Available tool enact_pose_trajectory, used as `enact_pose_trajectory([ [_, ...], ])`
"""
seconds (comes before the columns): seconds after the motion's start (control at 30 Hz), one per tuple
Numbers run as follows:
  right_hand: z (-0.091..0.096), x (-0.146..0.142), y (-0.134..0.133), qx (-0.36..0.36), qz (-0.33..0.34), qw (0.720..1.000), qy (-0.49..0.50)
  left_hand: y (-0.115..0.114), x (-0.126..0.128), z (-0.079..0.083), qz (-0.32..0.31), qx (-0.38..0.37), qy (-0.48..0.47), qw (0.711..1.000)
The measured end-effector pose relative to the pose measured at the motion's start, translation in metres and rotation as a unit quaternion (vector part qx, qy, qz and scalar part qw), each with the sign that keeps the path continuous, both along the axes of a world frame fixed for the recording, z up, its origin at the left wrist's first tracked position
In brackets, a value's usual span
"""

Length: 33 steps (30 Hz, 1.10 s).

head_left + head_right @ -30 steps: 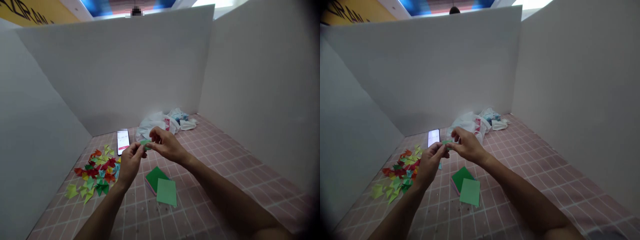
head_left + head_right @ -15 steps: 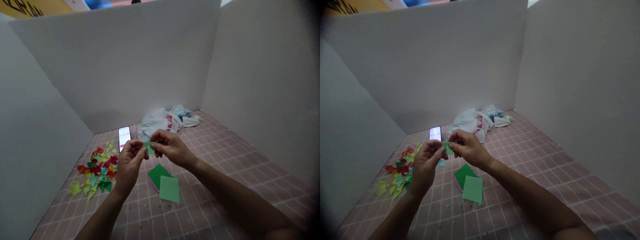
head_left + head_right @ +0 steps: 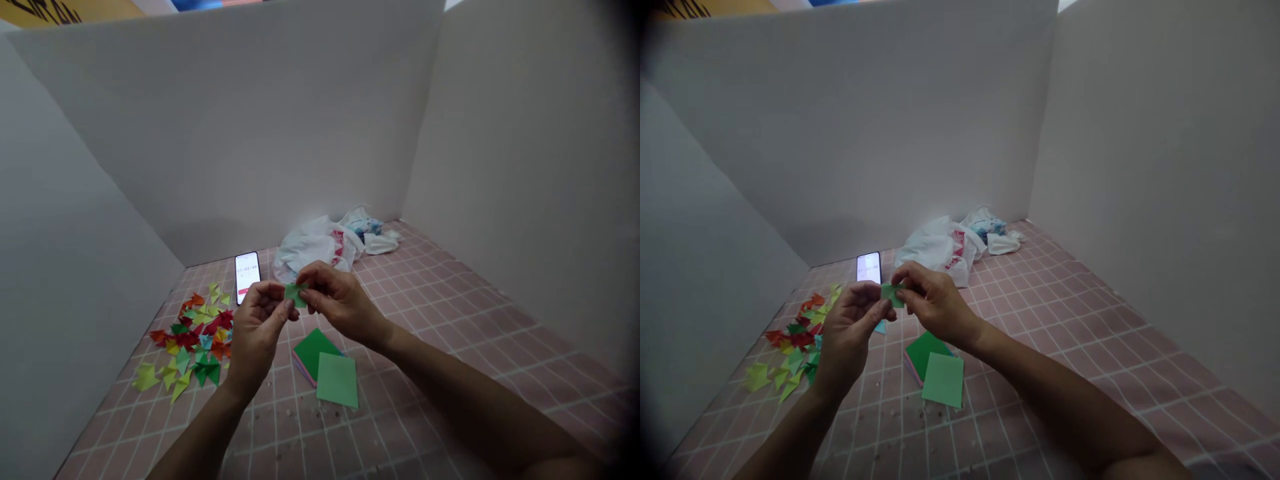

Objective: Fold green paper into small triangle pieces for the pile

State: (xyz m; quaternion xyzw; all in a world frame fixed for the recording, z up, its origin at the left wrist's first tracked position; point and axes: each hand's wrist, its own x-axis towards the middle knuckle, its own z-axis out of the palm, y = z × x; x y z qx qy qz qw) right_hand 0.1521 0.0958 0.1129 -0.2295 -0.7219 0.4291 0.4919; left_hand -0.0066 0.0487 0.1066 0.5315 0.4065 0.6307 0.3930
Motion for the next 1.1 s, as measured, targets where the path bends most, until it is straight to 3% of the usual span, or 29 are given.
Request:
enact_pose_trajectory([
  [1.1, 0.0001, 0.0032, 0.0024, -0.005, 0.005, 0.999, -0.039, 0.0014, -0.0003, -0.0046, 0.006, -0.011, 0.006, 1.000],
])
